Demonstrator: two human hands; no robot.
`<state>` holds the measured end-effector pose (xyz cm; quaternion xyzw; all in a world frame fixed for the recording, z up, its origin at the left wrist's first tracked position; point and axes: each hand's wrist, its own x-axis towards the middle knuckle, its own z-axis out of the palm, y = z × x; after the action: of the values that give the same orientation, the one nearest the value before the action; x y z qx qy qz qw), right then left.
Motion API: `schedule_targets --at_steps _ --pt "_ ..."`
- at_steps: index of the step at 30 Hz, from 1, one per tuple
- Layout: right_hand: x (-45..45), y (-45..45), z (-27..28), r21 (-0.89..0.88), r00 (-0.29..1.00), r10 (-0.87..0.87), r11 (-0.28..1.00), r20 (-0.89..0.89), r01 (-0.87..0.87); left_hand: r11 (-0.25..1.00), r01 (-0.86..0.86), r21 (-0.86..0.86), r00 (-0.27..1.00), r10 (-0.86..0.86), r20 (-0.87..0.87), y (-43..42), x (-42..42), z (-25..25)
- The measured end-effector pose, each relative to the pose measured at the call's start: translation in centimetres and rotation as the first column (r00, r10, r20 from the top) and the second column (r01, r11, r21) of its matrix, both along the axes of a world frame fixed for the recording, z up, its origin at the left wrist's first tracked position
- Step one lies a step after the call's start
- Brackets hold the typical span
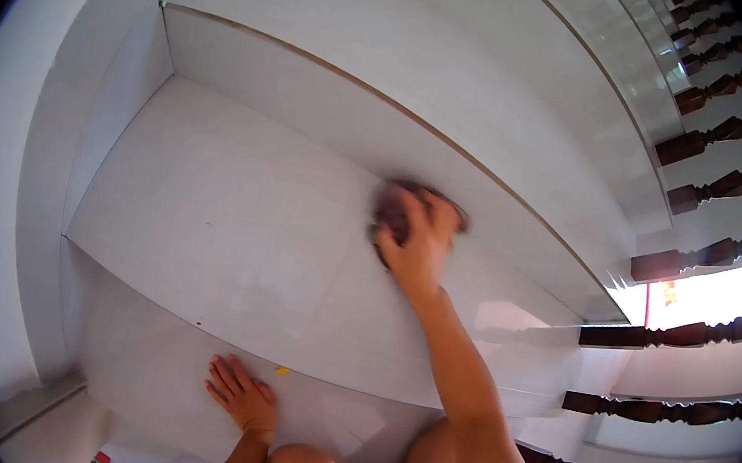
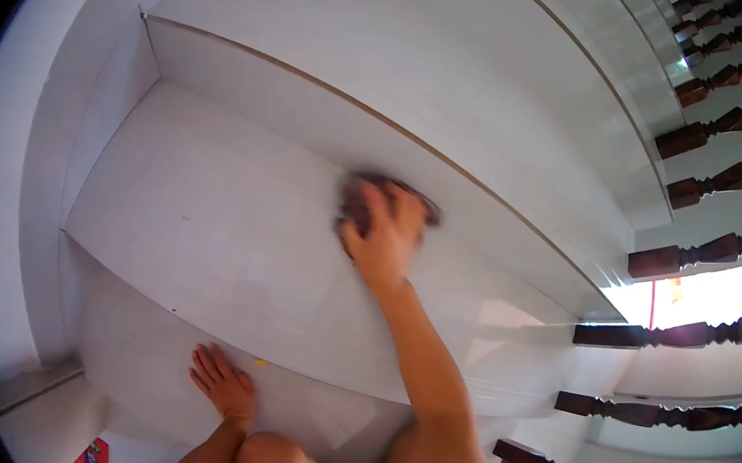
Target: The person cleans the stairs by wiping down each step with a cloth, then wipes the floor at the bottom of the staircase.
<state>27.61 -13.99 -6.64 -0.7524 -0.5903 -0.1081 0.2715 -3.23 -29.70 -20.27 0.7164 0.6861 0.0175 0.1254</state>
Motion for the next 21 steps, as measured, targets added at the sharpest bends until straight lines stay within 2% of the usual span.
schedule_targets --at_steps 1,2,3,4,6,7,10,12,14,15,18,19,20,21 --pt "-0.5 2.1 0.7 -0.002 0.970 0.223 0.975 0.096 -0.224 1.000 0.008 0.019 1.000 -0.008 -0.002 -0.1 -0.1 0.0" --pt "-0.8 4.0 1.9 -0.026 0.883 0.431 0.900 0.185 -0.434 0.998 0.019 0.054 1.000 -0.019 -0.001 -0.1 -0.2 -0.1" --pt "-0.5 5.8 2.8 -0.076 0.763 0.519 0.842 0.387 -0.534 0.996 0.028 0.085 1.000 -0.028 0.000 -0.1 -0.2 -0.1" --pt "-0.1 7.3 3.5 -0.148 0.593 0.579 0.774 0.560 -0.615 0.993 0.038 0.114 0.999 -0.038 0.001 -0.2 -0.3 -0.1" --pt "2.6 7.6 6.1 -0.269 0.460 0.650 0.710 0.605 -0.650 0.995 0.026 0.095 0.999 -0.029 0.032 -0.2 -0.3 -0.2" --pt "4.6 6.2 6.8 -0.336 0.362 0.632 0.716 0.685 -0.612 0.996 0.013 0.086 0.999 -0.018 0.052 -0.2 -0.4 -0.1" --pt "13.0 -3.2 6.0 -0.319 0.359 0.529 0.805 0.769 -0.501 0.999 -0.034 -0.020 0.998 0.035 0.043 0.0 0.0 0.2" --pt "19.1 -11.3 6.4 -0.464 0.326 0.527 0.848 0.785 -0.255 0.998 -0.051 -0.035 0.996 0.053 0.072 0.1 0.2 0.3" --pt "22.5 -16.2 7.9 -0.579 0.314 0.575 0.810 0.756 -0.091 0.999 -0.043 -0.024 0.995 0.045 0.085 -0.2 0.1 -0.3" --pt "22.1 -16.1 8.5 -0.581 0.319 0.568 0.811 0.759 -0.061 1.000 -0.030 -0.002 0.996 0.030 0.083 -0.4 0.0 -0.8" --pt "20.5 -11.5 6.8 -0.451 0.350 0.498 0.867 0.794 -0.211 1.000 -0.025 0.017 0.996 0.023 0.090 -0.9 -0.3 -1.6" --pt "18.1 -8.0 6.4 -0.358 0.307 0.442 0.886 0.843 -0.293 1.000 -0.024 0.020 0.995 0.022 0.094 -0.9 -0.3 -1.5" --pt "14.1 -3.5 6.2 -0.195 0.323 0.330 0.902 0.887 -0.386 0.999 -0.029 0.013 0.994 0.027 0.106 -0.9 -0.2 -1.6" --pt "9.5 1.2 6.6 -0.082 0.376 0.289 0.874 0.881 -0.478 1.000 -0.029 0.006 0.993 0.028 0.114 -1.1 -0.2 -1.6"
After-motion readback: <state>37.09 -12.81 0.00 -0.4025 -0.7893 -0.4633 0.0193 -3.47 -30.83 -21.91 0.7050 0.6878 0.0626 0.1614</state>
